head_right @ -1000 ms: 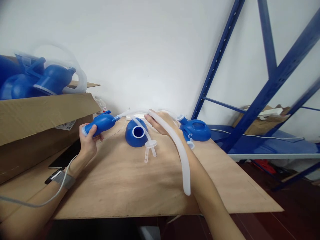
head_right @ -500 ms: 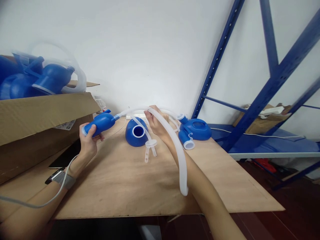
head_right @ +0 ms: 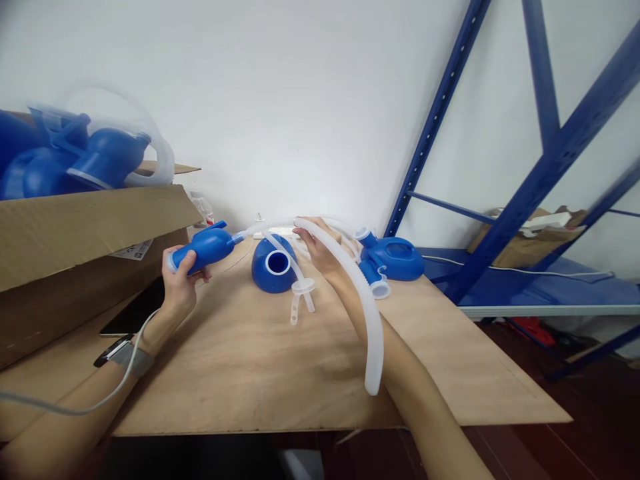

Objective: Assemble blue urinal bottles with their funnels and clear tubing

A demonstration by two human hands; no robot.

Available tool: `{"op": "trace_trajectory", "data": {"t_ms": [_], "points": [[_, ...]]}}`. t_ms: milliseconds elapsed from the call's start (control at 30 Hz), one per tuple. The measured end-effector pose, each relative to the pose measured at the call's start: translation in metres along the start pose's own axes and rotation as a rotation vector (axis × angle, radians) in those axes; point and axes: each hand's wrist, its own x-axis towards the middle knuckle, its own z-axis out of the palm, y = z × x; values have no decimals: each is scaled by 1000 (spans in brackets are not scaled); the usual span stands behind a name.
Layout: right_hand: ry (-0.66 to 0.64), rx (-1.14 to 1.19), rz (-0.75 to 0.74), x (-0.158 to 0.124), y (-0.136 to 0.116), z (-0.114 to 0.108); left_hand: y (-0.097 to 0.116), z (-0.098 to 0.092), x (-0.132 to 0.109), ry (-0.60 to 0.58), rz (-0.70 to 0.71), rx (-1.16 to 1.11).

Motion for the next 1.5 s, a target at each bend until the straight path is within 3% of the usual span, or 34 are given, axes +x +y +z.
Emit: {"op": "trace_trajectory", "data": {"t_ms": [267, 433, 567, 800, 1000, 1267, 1500], "points": [[-342, -10, 64, 4, -24, 19, 0, 3, -6, -94, 3, 13], [-384, 39, 113, 5, -46, 31, -3, 5, -11, -141, 0, 32], [-496, 196, 108, 5, -61, 33, -6, 5, -13, -169, 3, 31], [-649, 371, 328, 5, -65, 32, -3, 2, -13, -158, 11, 48], [-648, 416, 393, 6, -63, 32, -1, 4, -15, -175, 15, 59], [-561, 575, 587, 5, -62, 35, -3, 4, -9, -70, 6, 37], [-492, 600, 574, -2, -61, 50, -4, 2, -11, -105, 9, 45]]}}
